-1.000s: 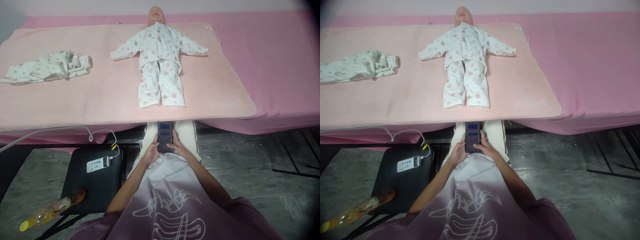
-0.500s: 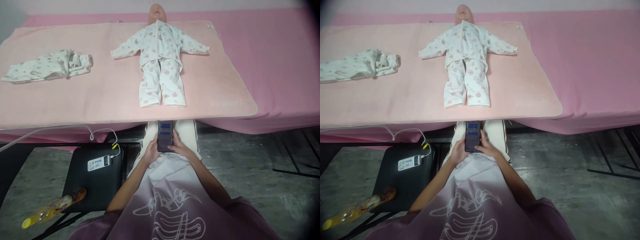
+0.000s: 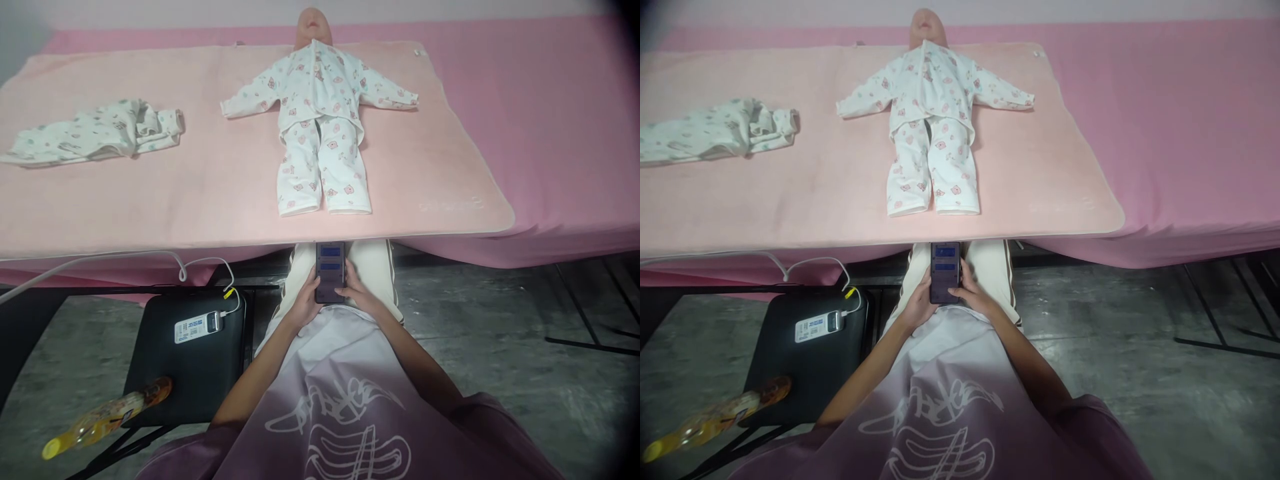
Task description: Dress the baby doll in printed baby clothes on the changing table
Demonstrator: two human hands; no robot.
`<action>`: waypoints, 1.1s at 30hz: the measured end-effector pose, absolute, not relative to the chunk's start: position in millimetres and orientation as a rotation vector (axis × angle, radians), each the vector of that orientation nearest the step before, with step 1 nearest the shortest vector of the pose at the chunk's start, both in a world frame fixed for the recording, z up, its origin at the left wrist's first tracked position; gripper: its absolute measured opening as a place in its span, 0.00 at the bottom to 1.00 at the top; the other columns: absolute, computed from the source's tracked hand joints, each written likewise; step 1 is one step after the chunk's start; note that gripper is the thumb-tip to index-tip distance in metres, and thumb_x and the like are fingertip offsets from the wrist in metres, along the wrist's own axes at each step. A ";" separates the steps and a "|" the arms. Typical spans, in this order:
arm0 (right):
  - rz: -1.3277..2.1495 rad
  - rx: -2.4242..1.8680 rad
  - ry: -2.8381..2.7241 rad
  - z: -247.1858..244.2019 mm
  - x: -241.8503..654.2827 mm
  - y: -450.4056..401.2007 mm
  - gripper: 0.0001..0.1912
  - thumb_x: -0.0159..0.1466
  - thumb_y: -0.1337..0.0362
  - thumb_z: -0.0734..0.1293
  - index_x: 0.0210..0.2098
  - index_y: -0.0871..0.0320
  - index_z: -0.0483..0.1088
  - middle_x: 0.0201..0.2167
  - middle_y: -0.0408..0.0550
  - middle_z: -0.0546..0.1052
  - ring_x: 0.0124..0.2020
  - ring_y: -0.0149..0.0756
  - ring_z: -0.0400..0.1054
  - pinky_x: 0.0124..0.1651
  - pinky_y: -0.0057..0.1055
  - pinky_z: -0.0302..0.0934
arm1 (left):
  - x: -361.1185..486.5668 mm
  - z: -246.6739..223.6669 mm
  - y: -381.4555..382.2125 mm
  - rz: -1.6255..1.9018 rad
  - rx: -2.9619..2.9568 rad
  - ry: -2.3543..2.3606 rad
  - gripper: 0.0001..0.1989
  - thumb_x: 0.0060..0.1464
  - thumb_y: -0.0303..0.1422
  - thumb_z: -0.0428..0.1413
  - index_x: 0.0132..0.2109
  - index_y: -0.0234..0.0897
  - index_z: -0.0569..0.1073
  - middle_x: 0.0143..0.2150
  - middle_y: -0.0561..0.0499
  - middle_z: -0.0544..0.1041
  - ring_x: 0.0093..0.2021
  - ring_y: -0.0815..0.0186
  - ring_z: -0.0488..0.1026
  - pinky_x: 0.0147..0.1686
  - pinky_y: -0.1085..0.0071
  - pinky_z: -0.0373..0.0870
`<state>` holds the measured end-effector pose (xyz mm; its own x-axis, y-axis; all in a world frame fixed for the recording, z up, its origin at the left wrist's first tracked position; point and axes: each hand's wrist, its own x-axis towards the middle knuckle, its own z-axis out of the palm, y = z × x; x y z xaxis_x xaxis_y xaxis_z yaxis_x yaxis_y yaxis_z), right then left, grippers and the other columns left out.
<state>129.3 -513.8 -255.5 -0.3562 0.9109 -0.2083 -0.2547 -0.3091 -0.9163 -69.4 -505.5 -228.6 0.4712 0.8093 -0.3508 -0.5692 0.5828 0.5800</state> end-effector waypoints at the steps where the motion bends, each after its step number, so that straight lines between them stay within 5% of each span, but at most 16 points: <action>1: 1.785 -0.989 -1.043 -253.2 129.2 -513.3 0.67 0.65 0.48 0.79 0.87 0.42 0.32 0.79 0.50 0.63 0.78 0.49 0.61 0.83 0.51 0.52 | -68.5 -228.6 -505.5 0.874 0.419 0.670 0.41 0.71 0.40 0.65 0.84 0.54 0.58 0.74 0.46 0.76 0.72 0.50 0.76 0.74 0.52 0.70; 10: 1.802 -1.093 -1.026 -248.2 130.6 -513.5 0.65 0.64 0.50 0.78 0.87 0.41 0.36 0.72 0.52 0.70 0.60 0.49 0.72 0.61 0.47 0.76 | -71.7 -228.4 -507.2 0.853 0.482 0.659 0.52 0.63 0.34 0.71 0.85 0.53 0.55 0.75 0.42 0.75 0.74 0.48 0.74 0.75 0.50 0.69; 18: 1.688 -1.084 -1.054 -253.1 123.5 -513.2 0.64 0.67 0.44 0.78 0.87 0.44 0.36 0.73 0.53 0.70 0.74 0.47 0.66 0.80 0.48 0.59 | -74.4 -226.1 -508.2 0.816 0.498 0.662 0.58 0.56 0.26 0.70 0.85 0.57 0.54 0.77 0.43 0.74 0.73 0.49 0.74 0.74 0.51 0.69; 23: 1.790 -1.193 -1.033 -253.8 130.1 -514.4 0.58 0.70 0.46 0.73 0.87 0.42 0.36 0.69 0.52 0.73 0.59 0.47 0.73 0.62 0.45 0.74 | -74.6 -223.6 -506.3 0.835 0.393 0.601 0.48 0.63 0.38 0.65 0.85 0.55 0.56 0.76 0.44 0.74 0.73 0.46 0.74 0.74 0.45 0.68; 26: 1.804 -1.209 -1.035 -257.5 132.8 -514.6 0.58 0.69 0.48 0.72 0.87 0.42 0.36 0.66 0.52 0.74 0.54 0.45 0.73 0.51 0.39 0.73 | -74.8 -225.1 -505.9 0.838 0.370 0.591 0.43 0.67 0.42 0.62 0.84 0.54 0.59 0.75 0.45 0.76 0.72 0.45 0.74 0.73 0.45 0.69; 33: 1.809 -1.142 -0.999 -258.4 130.4 -514.6 0.60 0.65 0.50 0.73 0.87 0.42 0.37 0.69 0.50 0.72 0.57 0.47 0.73 0.48 0.36 0.71 | -70.7 -231.1 -506.8 0.870 0.403 0.619 0.42 0.69 0.43 0.64 0.84 0.52 0.59 0.74 0.44 0.77 0.72 0.48 0.76 0.72 0.49 0.71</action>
<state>130.4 -514.6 -258.4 -0.3107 0.8891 -0.3360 -0.1891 -0.4043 -0.8949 -70.7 -506.8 -231.1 0.4891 0.8048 -0.3363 -0.5812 0.5882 0.5624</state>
